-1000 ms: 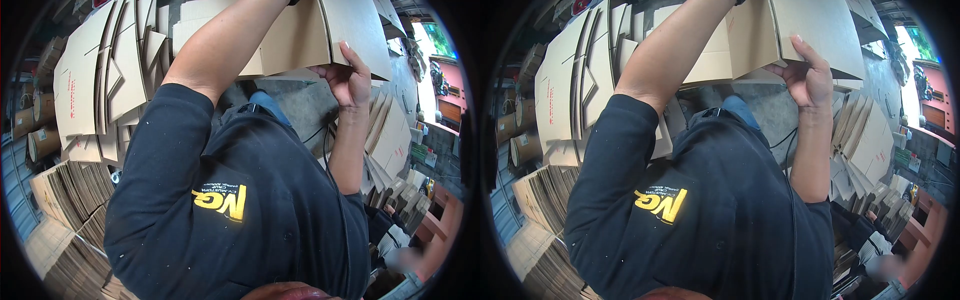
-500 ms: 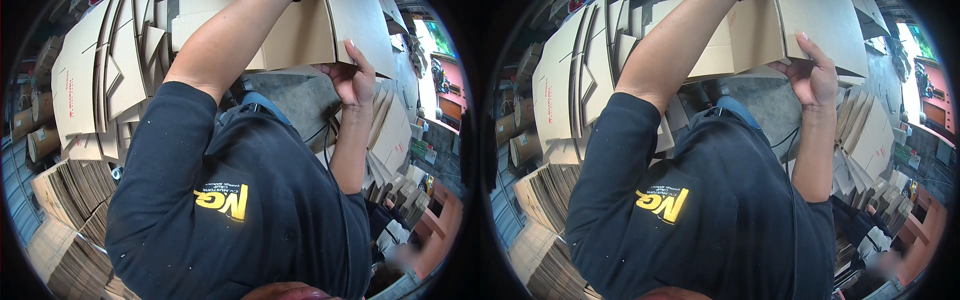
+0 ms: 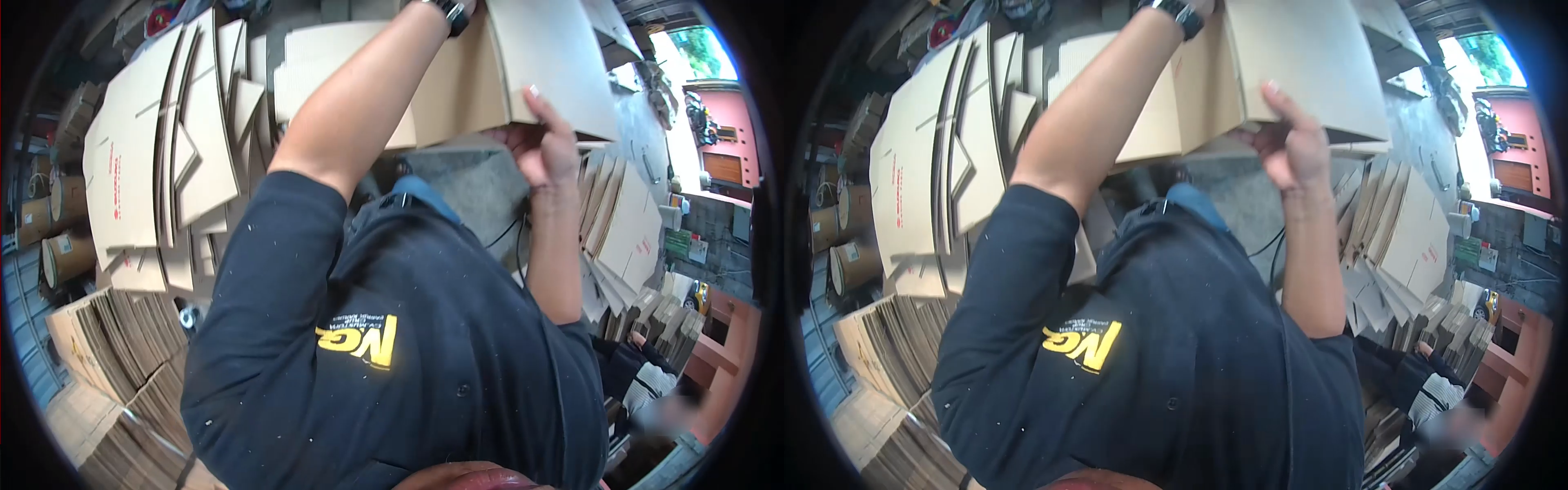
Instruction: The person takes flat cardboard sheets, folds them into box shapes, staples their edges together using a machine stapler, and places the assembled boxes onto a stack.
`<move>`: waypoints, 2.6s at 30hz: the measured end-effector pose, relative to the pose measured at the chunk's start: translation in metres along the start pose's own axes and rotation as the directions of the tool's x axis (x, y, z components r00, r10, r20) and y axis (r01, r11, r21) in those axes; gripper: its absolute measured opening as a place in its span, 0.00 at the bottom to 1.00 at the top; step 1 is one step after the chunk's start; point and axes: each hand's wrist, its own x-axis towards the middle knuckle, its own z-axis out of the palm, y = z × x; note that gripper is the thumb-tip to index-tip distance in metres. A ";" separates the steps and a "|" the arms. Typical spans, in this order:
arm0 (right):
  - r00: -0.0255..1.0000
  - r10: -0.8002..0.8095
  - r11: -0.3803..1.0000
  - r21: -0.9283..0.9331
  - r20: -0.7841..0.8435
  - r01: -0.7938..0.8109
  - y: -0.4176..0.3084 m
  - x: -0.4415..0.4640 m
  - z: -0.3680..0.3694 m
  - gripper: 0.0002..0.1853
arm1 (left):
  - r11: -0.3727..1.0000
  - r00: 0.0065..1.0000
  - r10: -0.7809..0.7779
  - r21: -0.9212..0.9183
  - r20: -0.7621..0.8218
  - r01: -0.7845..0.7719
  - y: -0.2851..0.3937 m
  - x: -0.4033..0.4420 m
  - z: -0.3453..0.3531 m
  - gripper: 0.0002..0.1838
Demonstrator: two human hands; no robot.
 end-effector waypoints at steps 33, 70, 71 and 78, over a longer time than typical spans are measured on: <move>0.996 0.027 1.000 0.004 0.081 -0.028 -0.012 -0.001 -0.019 0.19 | 0.999 0.996 -0.013 -0.051 -0.084 0.009 -0.033 0.024 0.012 0.42; 0.997 0.023 0.999 0.026 0.076 -0.025 0.003 -0.015 -0.032 0.21 | 0.989 0.993 -0.022 0.146 -0.115 0.038 -0.018 -0.018 0.016 0.43; 0.997 0.018 1.000 0.015 0.074 -0.019 0.003 -0.016 -0.031 0.22 | 0.991 0.992 -0.011 0.128 -0.123 0.026 -0.019 -0.018 0.017 0.42; 0.998 0.028 0.998 0.048 0.061 -0.031 0.005 -0.014 -0.035 0.21 | 1.000 1.000 -0.021 0.006 -0.006 0.021 -0.026 -0.033 0.010 0.48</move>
